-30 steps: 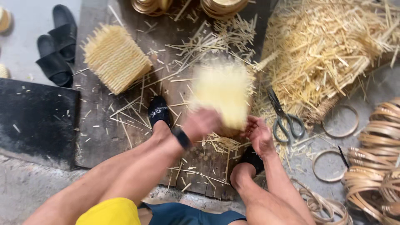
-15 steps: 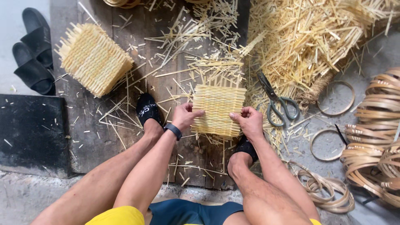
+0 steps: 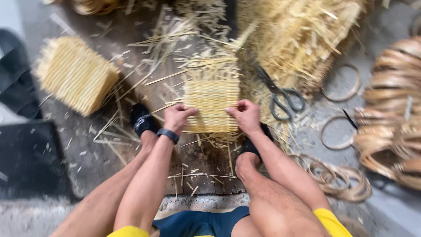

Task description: The person sits on the floor assembling small woven bamboo baskets. They trim bamboo strips with scissors, bend and weave strips into the basket walls, apply glue from a bottle, press a woven panel into place, and fit a bamboo rim ring around the basket edge.

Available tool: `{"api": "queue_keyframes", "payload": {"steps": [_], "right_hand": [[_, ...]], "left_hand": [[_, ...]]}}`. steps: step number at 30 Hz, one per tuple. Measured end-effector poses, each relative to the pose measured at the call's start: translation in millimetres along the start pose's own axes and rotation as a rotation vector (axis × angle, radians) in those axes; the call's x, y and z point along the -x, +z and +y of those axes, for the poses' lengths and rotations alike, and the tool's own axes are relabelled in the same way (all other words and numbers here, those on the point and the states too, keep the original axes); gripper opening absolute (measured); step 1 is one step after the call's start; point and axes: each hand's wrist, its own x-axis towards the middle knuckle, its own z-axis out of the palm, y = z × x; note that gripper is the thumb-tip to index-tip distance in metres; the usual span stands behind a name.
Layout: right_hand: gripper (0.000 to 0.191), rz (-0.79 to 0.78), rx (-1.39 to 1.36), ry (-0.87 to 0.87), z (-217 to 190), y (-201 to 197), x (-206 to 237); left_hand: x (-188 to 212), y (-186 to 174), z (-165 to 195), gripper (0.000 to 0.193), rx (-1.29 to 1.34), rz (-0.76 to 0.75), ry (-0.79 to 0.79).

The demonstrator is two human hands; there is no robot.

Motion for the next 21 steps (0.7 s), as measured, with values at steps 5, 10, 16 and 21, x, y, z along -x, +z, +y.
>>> {"api": "queue_keyframes", "payload": {"steps": [5, 10, 16, 21], "right_hand": [[0.033, 0.015, -0.200, -0.092, 10.1, 0.0, -2.5], [0.012, 0.635, 0.184, -0.123, 9.1, -123.0, -33.1], [0.017, 0.768, 0.794, 0.000, 23.6, -230.9, -20.8], [0.057, 0.842, 1.287, 0.303, 64.1, -231.4, 30.8]], "left_hand": [[-4.1, -11.1, -3.9, 0.023, 0.085, -0.043, 0.065], [-3.9, -16.7, 0.2, 0.023, 0.147, -0.032, 0.008], [1.6, -20.6, 11.3, 0.026, 0.145, -0.035, -0.022], [10.4, -21.4, 26.8, 0.067, 0.008, 0.078, 0.068]]}}
